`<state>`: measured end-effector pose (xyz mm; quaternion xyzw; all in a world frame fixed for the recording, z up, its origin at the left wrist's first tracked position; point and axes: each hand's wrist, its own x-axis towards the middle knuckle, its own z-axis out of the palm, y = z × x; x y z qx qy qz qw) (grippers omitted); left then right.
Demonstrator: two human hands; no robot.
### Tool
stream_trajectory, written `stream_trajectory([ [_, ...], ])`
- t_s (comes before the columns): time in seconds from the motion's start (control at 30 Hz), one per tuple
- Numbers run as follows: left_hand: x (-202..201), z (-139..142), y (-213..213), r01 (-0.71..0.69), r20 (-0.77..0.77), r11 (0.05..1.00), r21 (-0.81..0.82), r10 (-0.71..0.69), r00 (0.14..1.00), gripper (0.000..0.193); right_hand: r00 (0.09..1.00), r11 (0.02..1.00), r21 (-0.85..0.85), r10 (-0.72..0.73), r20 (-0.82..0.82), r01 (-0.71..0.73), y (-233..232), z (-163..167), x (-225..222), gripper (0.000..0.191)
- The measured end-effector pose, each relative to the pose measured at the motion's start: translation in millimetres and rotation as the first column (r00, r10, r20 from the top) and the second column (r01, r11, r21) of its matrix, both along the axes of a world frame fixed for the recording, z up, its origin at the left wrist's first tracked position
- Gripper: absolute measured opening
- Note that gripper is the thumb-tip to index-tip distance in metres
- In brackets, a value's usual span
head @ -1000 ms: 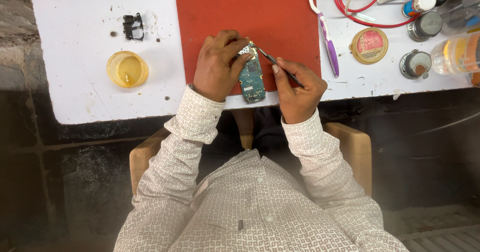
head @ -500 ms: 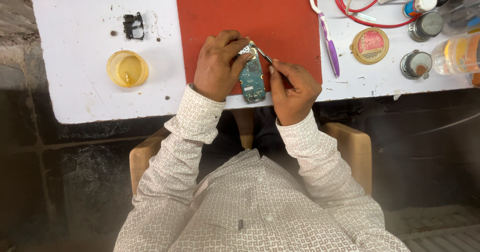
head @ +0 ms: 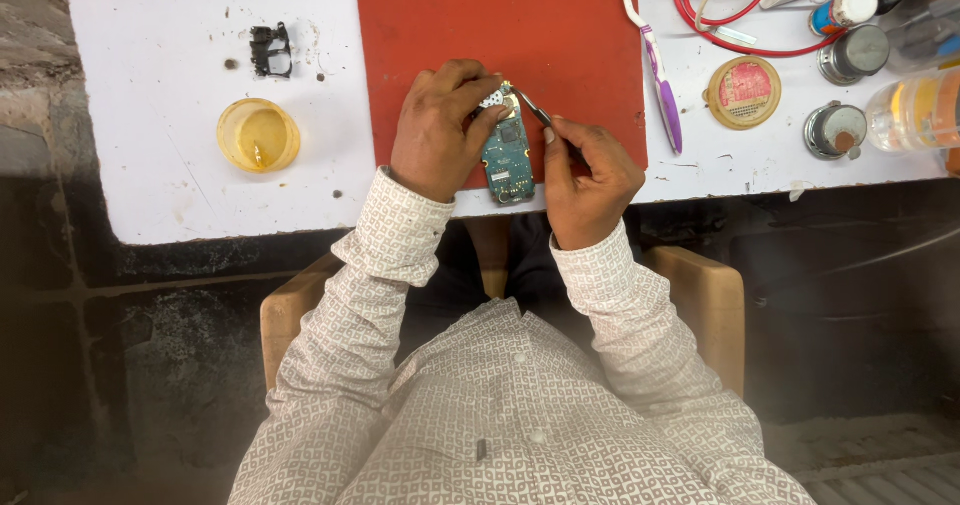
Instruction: The person repairs a mobile phone at a workbench. They remove the back cover and battery, brush the circuit board with a toothbrush, apply flux from a small container, solder points on the board with a soldering iron, use tweezers on small components, and press the board and screen assembly back together by hand.
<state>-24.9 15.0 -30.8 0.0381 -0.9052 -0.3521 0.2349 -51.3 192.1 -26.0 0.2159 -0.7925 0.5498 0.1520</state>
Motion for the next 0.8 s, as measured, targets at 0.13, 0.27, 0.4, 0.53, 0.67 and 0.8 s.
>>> stream_trajectory([
  [0.13,0,1,0,0.001,-0.018,1.0,-0.019,-0.002,1.0,0.025,1.0,1.0,0.013,-0.016,-0.015,0.017,-4,1,2,0.009],
  [0.27,0,1,1,-0.002,-0.015,1.0,-0.012,0.002,1.0,0.024,0.994,0.997,0.065,-0.021,-0.105,0.028,-7,3,4,0.009],
  [0.4,1,0,0,0.0,-0.011,1.0,0.007,0.0,1.0,0.025,0.998,0.997,0.076,0.01,-0.062,-0.005,-6,5,4,0.008],
  [0.53,1,-3,0,0.014,-0.013,1.0,0.01,-0.014,1.0,0.025,0.999,0.997,0.064,0.039,0.016,-0.04,1,3,0,0.008],
  [0.67,0,-3,-1,0.017,-0.007,0.999,0.039,-0.017,1.0,0.024,0.985,0.992,-0.105,0.087,0.152,-0.071,10,-2,-5,0.009],
  [0.8,2,2,-1,0.016,0.022,0.997,0.079,-0.018,1.0,0.023,0.906,0.947,-0.319,0.169,0.389,-0.04,20,-5,-7,0.013],
])
